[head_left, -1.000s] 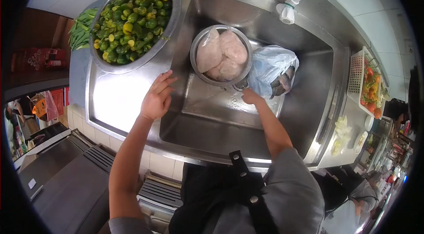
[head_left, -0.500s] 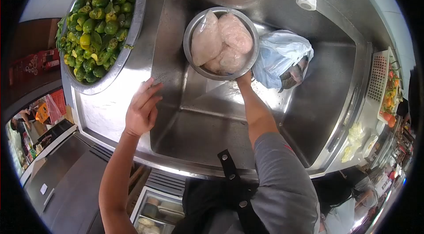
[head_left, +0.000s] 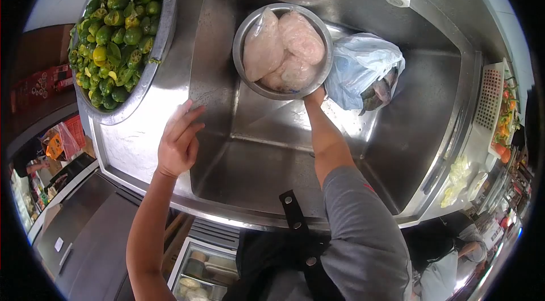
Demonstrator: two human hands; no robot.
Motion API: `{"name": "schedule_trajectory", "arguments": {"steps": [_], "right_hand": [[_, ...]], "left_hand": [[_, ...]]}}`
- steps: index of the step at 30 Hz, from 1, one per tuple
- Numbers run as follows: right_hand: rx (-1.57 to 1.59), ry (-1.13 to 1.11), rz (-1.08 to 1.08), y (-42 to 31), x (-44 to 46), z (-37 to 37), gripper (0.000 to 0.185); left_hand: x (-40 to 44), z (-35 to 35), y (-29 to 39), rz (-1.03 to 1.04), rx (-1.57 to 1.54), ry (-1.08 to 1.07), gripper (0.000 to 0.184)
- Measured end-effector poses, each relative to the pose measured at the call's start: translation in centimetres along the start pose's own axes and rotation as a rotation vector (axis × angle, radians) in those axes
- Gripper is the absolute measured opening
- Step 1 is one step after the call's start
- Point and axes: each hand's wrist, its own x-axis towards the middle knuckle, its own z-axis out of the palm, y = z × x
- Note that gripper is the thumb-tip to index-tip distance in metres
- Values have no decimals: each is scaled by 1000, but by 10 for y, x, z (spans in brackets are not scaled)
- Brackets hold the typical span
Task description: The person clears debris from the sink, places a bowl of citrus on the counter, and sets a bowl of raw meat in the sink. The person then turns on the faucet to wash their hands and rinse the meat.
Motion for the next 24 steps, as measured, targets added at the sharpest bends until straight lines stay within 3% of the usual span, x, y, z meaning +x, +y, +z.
{"name": "schedule_trajectory", "arguments": {"steps": [3,6,12,14,18,20,21,23,24], "right_hand": [[-29,-44,-124,-4,-4,-8,42],[68,-66,40,-22,-14,-25,41],[169,131,-27,3,-3,3,44],[-13,-81,88,0,-1,-4,48],[2,33,32,12,11,14,50],[-112,-169,104,5,10,4,55],[-112,-169,104,1,6,1,55],[-12,59,-151,-4,-4,-1,47],[-12,58,-151,-6,-8,-3,47]], "left_hand": [[-1,1,-1,5,9,-1,27],[3,-2,2,32,46,5,24],[0,2,2,4,11,7,26],[0,2,1,2,12,12,26],[1,2,1,5,21,12,26],[0,1,2,5,22,11,26],[2,0,2,24,47,14,25],[2,0,2,43,72,15,23],[2,1,1,35,74,13,24]]}}
